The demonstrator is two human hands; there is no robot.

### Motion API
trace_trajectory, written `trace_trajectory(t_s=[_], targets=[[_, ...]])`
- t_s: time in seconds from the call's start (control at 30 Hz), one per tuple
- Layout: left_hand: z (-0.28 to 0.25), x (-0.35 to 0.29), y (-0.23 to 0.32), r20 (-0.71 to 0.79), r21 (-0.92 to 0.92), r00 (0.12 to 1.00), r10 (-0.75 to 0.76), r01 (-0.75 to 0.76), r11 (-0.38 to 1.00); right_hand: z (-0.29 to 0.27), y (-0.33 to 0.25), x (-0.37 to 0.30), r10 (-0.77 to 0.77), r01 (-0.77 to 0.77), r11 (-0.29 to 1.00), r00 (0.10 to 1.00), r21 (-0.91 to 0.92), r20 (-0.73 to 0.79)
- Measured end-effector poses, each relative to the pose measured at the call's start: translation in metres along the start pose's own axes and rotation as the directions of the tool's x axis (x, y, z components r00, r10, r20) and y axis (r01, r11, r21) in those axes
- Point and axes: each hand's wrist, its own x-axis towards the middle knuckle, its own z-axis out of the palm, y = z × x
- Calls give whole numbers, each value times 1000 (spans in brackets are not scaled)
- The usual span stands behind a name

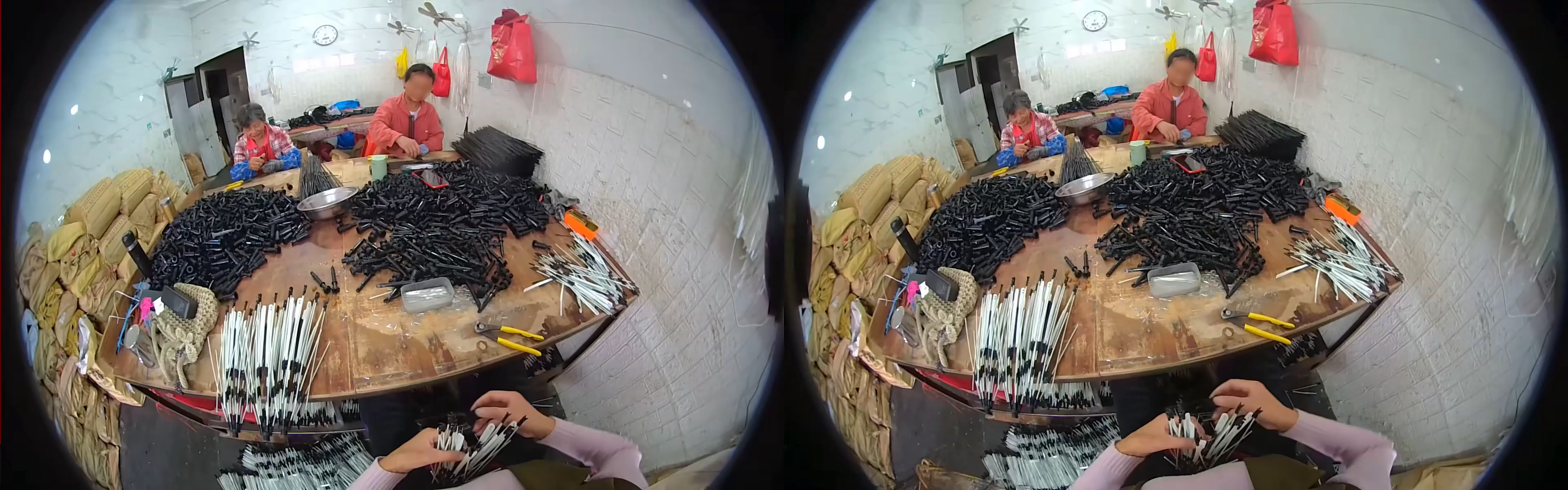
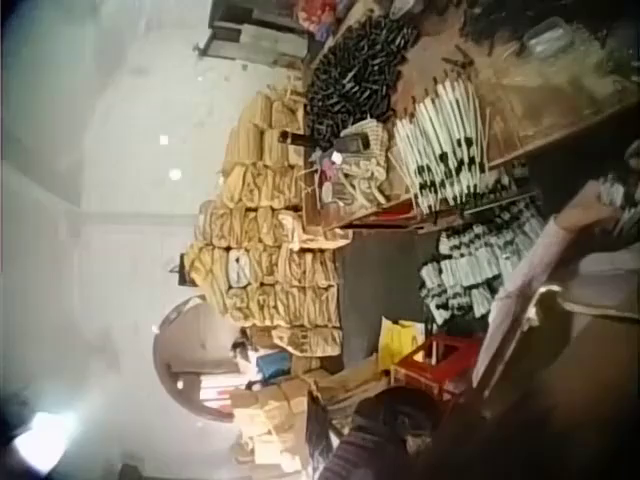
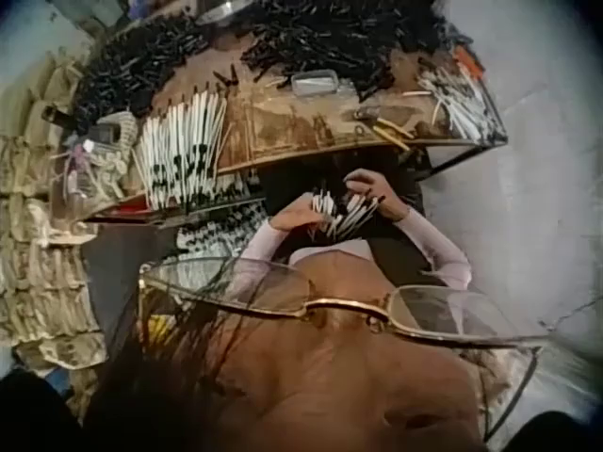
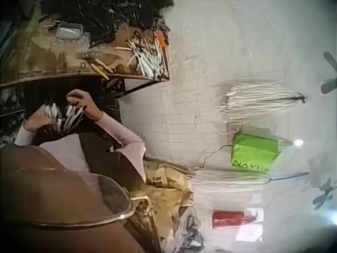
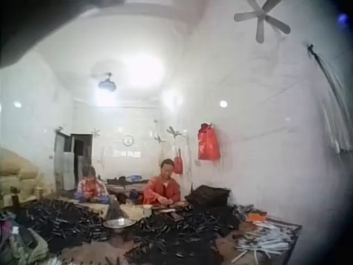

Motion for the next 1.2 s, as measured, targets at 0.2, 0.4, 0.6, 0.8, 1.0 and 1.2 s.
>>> trace_trajectory(t_s=[0.2,0.4,0.6,0.8,1.0,1.2], targets=[[53,-32,20,-126,-43,991,55,-61,997,23,-7,-22,211,-197,977,939,-77,273],[63,-38,24,-244,57,968,53,-40,998,21,-28,-22,128,-63,982,915,-177,382],[75,-38,18,-385,-62,919,82,-114,992,17,-18,-23,129,-31,974,891,-226,435],[75,-46,17,-292,-10,956,-6,3,1000,22,-24,-36,110,10,968,882,-252,457],[49,-24,17,-145,336,929,342,-279,900,15,-41,-29,-190,377,883,831,-278,524],[49,-35,24,-198,132,952,234,-211,969,27,-44,-24,145,-75,975,927,-207,346]])
